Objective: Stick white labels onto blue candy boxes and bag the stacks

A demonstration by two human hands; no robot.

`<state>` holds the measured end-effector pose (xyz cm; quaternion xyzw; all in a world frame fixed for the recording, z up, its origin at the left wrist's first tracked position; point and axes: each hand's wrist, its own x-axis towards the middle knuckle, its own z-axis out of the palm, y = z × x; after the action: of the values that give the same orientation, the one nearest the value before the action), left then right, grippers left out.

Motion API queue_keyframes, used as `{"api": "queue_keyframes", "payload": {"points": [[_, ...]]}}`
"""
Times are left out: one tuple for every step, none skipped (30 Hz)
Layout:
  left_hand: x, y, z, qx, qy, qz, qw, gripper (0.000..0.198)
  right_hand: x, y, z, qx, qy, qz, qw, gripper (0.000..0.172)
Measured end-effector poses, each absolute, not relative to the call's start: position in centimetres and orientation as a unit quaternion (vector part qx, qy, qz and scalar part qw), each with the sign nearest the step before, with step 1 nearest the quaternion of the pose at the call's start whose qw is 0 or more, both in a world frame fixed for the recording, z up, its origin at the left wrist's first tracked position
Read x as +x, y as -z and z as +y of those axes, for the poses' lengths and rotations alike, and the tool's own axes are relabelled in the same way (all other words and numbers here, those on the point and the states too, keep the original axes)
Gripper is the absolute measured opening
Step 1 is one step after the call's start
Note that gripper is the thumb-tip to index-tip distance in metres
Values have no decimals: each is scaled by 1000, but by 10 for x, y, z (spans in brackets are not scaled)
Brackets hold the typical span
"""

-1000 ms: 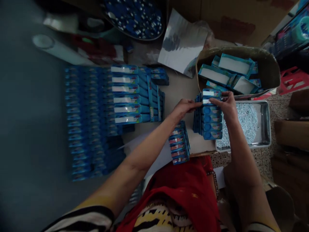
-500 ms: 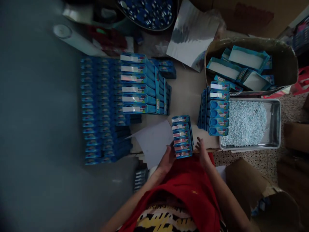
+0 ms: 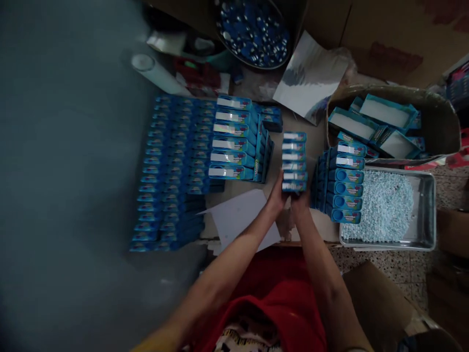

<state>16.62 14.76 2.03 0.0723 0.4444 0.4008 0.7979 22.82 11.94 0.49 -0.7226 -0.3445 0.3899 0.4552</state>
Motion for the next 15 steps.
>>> {"api": "queue_keyframes", "payload": {"points": [[176,-19,171,88,-402,434,802,49,233,1,139,-715,-403,-320,472,49],[185,-17,191,105,-401,426,804,52,238,6,157,-702,-421,-290,496,50],[192,-13,203,130,-404,430,797,56,243,12,175,-688,-437,-259,519,51],[196,-8,209,163,-414,449,775,58,249,18,193,-670,-454,-217,545,51],[195,-2,206,193,-426,475,746,56,254,23,209,-629,-479,-130,598,47],[190,4,195,219,-436,500,715,52,259,29,224,-613,-489,-96,613,47],[179,9,178,249,-441,525,684,46,263,34,236,-599,-501,-68,621,49],[162,12,157,278,-444,548,652,40,267,39,244,-587,-510,-44,627,52],[138,15,134,327,-434,571,615,36,270,43,247,-590,-513,-39,622,55],[108,15,113,400,-420,596,555,33,271,46,243,-598,-513,-34,615,56],[74,16,97,470,-406,632,464,28,269,48,234,-612,-509,-32,605,55],[38,16,86,530,-371,661,380,25,265,49,218,-631,-500,-38,592,51],[1,17,82,574,-321,689,304,25,256,49,197,-653,-489,-50,576,46],[-32,18,83,612,-248,709,248,26,245,47,173,-671,-480,-66,561,42],[-61,22,87,657,-157,704,217,27,231,45,146,-683,-475,-82,549,39]]}}
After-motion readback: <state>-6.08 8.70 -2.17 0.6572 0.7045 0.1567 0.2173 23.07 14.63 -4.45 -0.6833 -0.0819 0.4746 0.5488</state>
